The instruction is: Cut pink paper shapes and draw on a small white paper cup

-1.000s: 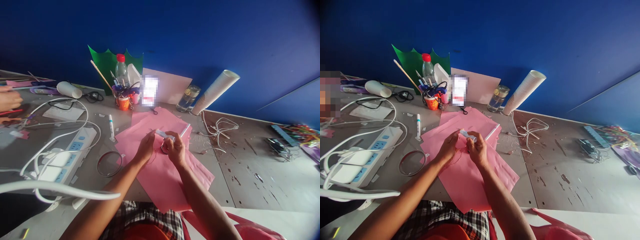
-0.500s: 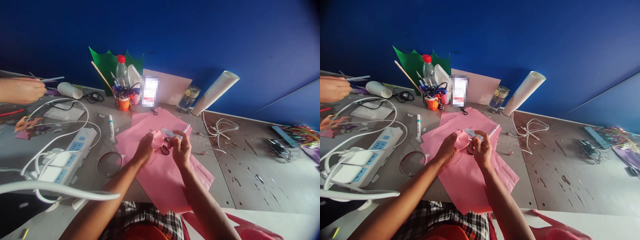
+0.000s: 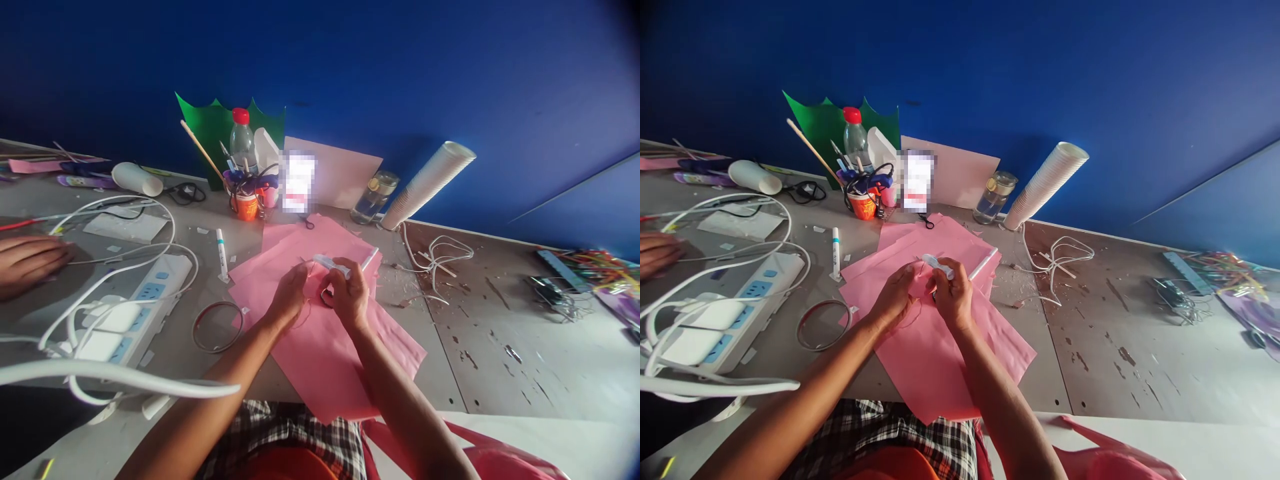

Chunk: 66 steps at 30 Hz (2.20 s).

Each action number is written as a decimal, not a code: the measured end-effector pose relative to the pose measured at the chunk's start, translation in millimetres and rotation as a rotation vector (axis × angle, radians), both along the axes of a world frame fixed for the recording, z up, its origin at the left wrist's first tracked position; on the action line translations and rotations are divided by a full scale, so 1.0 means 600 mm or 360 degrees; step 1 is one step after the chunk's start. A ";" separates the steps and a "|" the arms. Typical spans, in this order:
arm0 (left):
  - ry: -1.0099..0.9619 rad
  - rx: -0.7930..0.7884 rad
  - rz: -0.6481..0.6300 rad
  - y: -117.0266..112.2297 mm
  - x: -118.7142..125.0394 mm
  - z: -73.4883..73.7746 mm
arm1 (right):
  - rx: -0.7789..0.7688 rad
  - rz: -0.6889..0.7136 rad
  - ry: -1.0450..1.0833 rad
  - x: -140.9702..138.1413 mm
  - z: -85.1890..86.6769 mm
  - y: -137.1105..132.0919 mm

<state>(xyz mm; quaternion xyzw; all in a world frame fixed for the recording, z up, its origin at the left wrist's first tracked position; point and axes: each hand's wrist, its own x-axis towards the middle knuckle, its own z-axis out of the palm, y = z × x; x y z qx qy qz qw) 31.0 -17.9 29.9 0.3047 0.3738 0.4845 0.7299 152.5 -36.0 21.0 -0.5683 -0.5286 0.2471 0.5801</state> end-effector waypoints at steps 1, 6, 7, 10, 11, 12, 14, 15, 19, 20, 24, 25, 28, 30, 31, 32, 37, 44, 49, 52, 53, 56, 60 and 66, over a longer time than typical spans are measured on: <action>-0.0016 -0.0014 0.0000 0.000 0.000 0.001 | 0.0027 -0.0024 0.0031 0.003 0.000 0.002; -0.0032 -0.0149 0.0048 0.004 0.001 0.001 | 0.0339 -0.0096 0.0108 0.013 -0.008 0.011; -0.0057 -0.0137 0.0026 0.004 0.000 0.001 | 0.0391 -0.0104 0.0080 0.014 -0.011 0.012; -0.0175 -0.0065 -0.0080 0.002 -0.002 0.001 | 0.0404 -0.0147 -0.0065 0.016 -0.018 0.015; -0.0205 -0.0049 -0.0114 0.001 -0.002 0.001 | 0.0380 -0.0156 -0.0124 0.017 -0.020 0.016; -0.0226 -0.0040 -0.0143 -0.001 -0.002 0.001 | 0.0356 -0.0152 -0.0177 0.017 -0.022 0.017; -0.0245 -0.0031 -0.0196 -0.003 -0.002 0.002 | 0.0300 -0.0115 -0.0245 0.017 -0.025 0.018; -0.0249 -0.0028 -0.0218 -0.004 -0.002 0.002 | 0.0262 -0.0098 -0.0255 0.017 -0.026 0.019; -0.0228 -0.0039 -0.0251 -0.007 0.001 -0.002 | 0.0125 -0.0084 -0.0217 0.012 -0.027 0.018; -0.0210 -0.0039 -0.0247 -0.007 0.001 -0.005 | 0.0117 -0.0085 -0.0208 0.011 -0.027 0.018; -0.0049 0.0066 -0.0229 -0.005 0.000 -0.018 | 0.0074 -0.0065 -0.0172 0.009 -0.028 0.018; 0.0022 0.0129 -0.0226 -0.003 -0.001 -0.020 | 0.0053 -0.0056 -0.0156 0.009 -0.028 0.017; 0.0215 0.0290 -0.0242 0.000 -0.004 -0.022 | -0.0006 -0.0051 -0.0098 0.008 -0.028 0.017; 0.0195 0.0269 -0.0273 0.000 -0.004 -0.020 | -0.0008 -0.0064 -0.0027 0.009 -0.027 0.019; 0.0137 0.0213 -0.0281 0.000 -0.003 -0.019 | 0.0013 -0.0065 0.0045 0.012 -0.026 0.021; 0.0069 0.0146 -0.0266 -0.001 -0.002 -0.018 | 0.0051 -0.0067 0.0147 0.015 -0.025 0.024; -0.0105 0.0012 -0.0064 -0.002 -0.002 -0.016 | 0.0154 -0.0195 0.0644 0.041 -0.024 0.032; -0.0233 -0.0064 -0.0039 -0.003 0.001 -0.006 | -0.0068 0.0065 0.0632 0.026 -0.016 0.016; -0.0174 0.0008 -0.0091 -0.007 0.002 -0.014 | -0.0197 0.0090 0.0661 0.010 -0.016 0.014; -0.0057 0.0090 -0.0101 -0.005 0.001 -0.032 | -0.0266 0.0036 0.0592 0.011 -0.024 0.015; -0.0044 0.0092 -0.0108 -0.004 0.001 -0.038 | -0.0275 0.0035 0.0565 0.013 -0.026 0.015; -0.0053 0.0050 -0.0155 -0.002 0.003 -0.050 | -0.0291 0.0079 0.0516 0.016 -0.030 0.015; -0.0077 0.0056 -0.0305 -0.003 0.007 -0.044 | -0.0248 0.0015 0.0528 0.016 -0.029 0.015; 0.0030 0.0225 -0.0295 -0.003 0.008 -0.028 | -0.0052 0.0033 0.0431 0.013 -0.030 0.012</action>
